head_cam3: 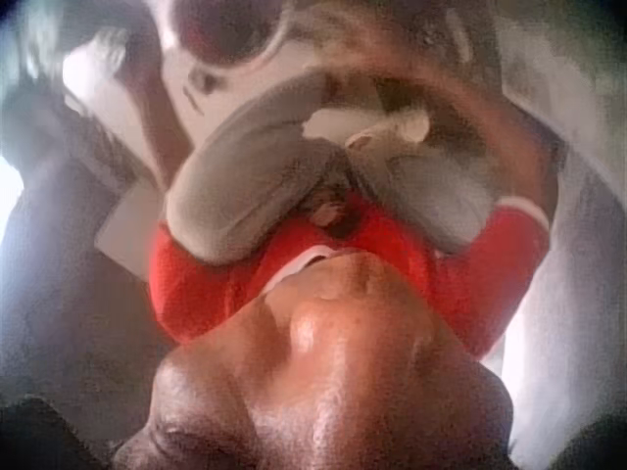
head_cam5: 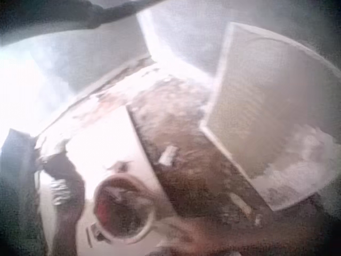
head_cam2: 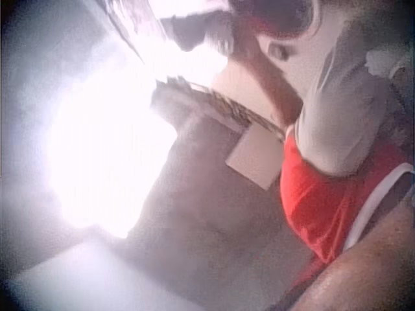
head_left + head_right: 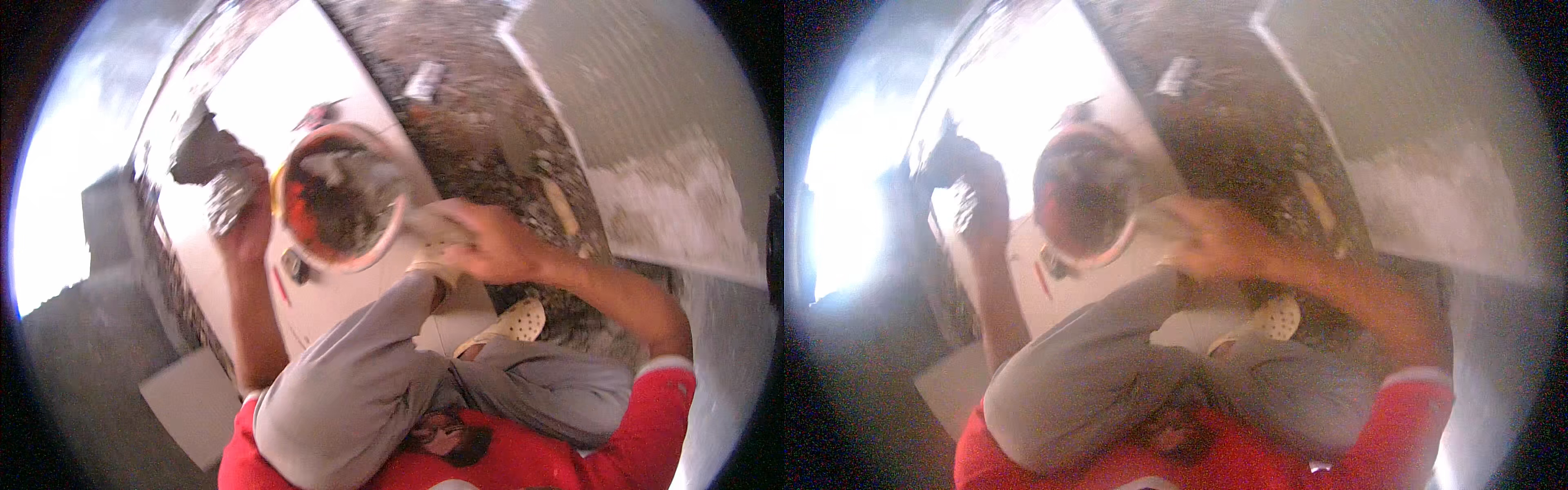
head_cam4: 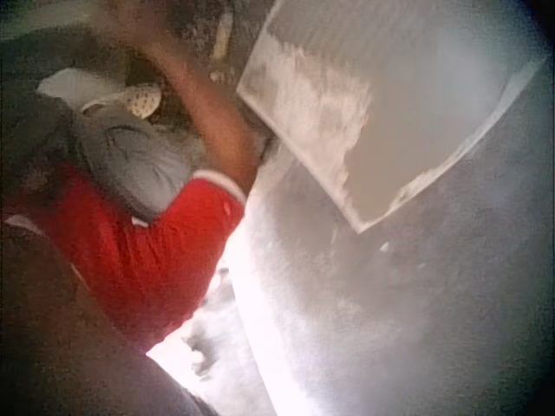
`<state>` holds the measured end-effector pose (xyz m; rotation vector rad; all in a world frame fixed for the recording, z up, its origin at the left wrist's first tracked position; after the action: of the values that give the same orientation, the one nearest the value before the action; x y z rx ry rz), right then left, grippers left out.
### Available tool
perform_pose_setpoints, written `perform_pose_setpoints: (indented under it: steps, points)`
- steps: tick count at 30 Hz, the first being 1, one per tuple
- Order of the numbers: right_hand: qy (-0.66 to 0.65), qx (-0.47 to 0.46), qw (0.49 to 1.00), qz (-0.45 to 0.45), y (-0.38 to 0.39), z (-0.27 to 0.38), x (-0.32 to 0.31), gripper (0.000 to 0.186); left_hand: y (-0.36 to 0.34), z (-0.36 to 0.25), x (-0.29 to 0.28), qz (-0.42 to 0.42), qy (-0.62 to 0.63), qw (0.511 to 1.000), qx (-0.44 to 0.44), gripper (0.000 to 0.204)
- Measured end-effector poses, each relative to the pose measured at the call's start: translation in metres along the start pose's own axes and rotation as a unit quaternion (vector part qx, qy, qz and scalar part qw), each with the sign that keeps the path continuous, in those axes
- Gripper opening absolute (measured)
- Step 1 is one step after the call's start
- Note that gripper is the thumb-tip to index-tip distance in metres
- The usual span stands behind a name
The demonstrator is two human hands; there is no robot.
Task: The person scoops adhesive from a bucket with a trowel and spreads it onto a large tile. They place the tile onto the prepared floor, tap it with a rubber mallet to level it, and insert tile spacers between adjacent tiles.
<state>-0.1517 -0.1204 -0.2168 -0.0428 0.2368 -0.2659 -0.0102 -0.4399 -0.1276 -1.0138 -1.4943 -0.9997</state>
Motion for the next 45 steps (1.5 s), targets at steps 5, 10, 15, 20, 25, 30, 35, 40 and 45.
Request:
perform_pose_setpoints:
  steps: [5,10,15,20,25,30,35,40,45]
  points:
    - [0.061,0.07,0.995,0.023,-0.022,0.02,0.015,0.059,-0.06,0.06,0.045,0.039,-0.058,0.985,-0.157,0.043]
    - [0.148,0.105,0.98,-0.082,0.066,0.008,-0.03,0.048,-0.109,0.107,0.062,0.109,-0.415,0.853,-0.297,0.038]
    - [0.138,0.228,0.941,-0.207,0.186,-0.042,-0.031,0.038,-0.166,0.213,0.002,0.085,-0.373,0.788,-0.482,0.039]
    - [0.006,0.315,0.82,-0.477,0.261,-0.079,0.034,0.032,-0.132,0.388,-0.111,0.047,-0.103,0.846,-0.521,0.044]
    - [-0.082,0.335,0.737,-0.581,0.297,-0.085,0.07,0.035,-0.085,0.47,-0.194,-0.073,-0.084,0.903,-0.416,0.053]
    - [-0.078,0.377,0.708,-0.592,0.306,-0.075,0.066,0.04,-0.073,0.48,-0.244,-0.139,-0.069,0.924,-0.35,0.056]
    - [-0.103,0.375,0.685,-0.617,0.311,-0.068,0.061,0.044,-0.078,0.498,-0.237,-0.189,-0.167,0.917,-0.31,0.053]
    - [-0.096,0.419,0.674,-0.601,0.31,-0.069,0.068,0.04,-0.088,0.506,-0.2,-0.243,-0.254,0.888,-0.296,0.059]
    - [-0.112,0.386,0.697,-0.594,0.303,-0.066,0.077,0.037,-0.106,0.511,-0.138,-0.202,-0.361,0.874,-0.254,0.045]
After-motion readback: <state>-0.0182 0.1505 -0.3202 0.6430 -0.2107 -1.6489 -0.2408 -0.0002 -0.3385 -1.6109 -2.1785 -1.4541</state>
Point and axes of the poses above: each hand's wrist, its own y-axis away from the middle knuckle, its own x-axis out of the palm, z = x × y, the point moved 1 cm from there along -y, towards the middle knuckle, and after that the axes turned 4 degrees about -x, right-handed, at the moved point
